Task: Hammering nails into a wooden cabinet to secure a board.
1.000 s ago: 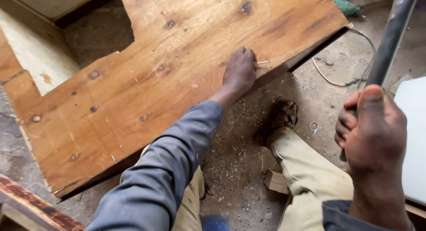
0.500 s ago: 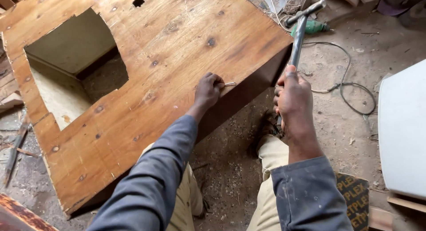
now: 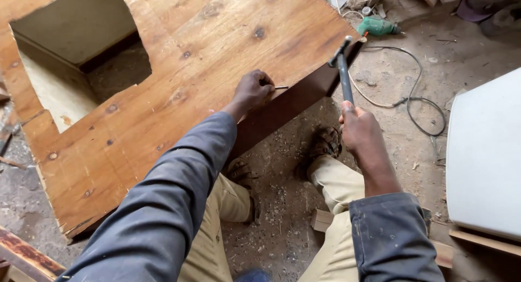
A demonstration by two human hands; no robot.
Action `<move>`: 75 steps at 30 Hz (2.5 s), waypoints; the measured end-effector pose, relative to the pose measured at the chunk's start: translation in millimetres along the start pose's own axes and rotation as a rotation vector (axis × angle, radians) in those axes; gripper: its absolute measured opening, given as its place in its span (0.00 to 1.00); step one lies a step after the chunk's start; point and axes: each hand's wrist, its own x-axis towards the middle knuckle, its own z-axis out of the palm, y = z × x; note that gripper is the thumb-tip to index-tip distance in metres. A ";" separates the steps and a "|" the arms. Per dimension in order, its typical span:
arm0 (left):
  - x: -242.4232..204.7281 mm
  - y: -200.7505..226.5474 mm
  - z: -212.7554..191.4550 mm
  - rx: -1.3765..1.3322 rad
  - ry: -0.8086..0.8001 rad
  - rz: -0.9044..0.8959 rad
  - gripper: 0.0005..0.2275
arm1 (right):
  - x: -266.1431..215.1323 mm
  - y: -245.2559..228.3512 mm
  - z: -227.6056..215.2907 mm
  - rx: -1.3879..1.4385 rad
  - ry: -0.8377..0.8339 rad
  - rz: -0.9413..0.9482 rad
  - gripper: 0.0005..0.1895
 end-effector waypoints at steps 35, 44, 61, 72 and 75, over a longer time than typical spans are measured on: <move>3.2 21.4 -6.8 0.346 -0.128 0.095 0.10 | -0.4 -56.4 21.4 0.475 0.105 -0.242 0.22; 47.6 24.0 24.1 0.040 0.100 0.064 0.06 | 20.2 -46.3 -8.2 0.611 0.134 -0.190 0.19; 76.6 15.5 31.3 -0.054 0.010 0.329 0.02 | 71.8 60.3 38.1 -0.028 -0.068 0.134 0.21; 77.5 10.6 32.6 -0.060 0.027 0.324 0.01 | 85.8 38.0 51.2 -0.091 -0.069 -0.046 0.20; 77.1 10.7 31.3 -0.056 0.017 0.315 0.01 | 85.7 25.2 55.3 -0.164 -0.099 0.030 0.20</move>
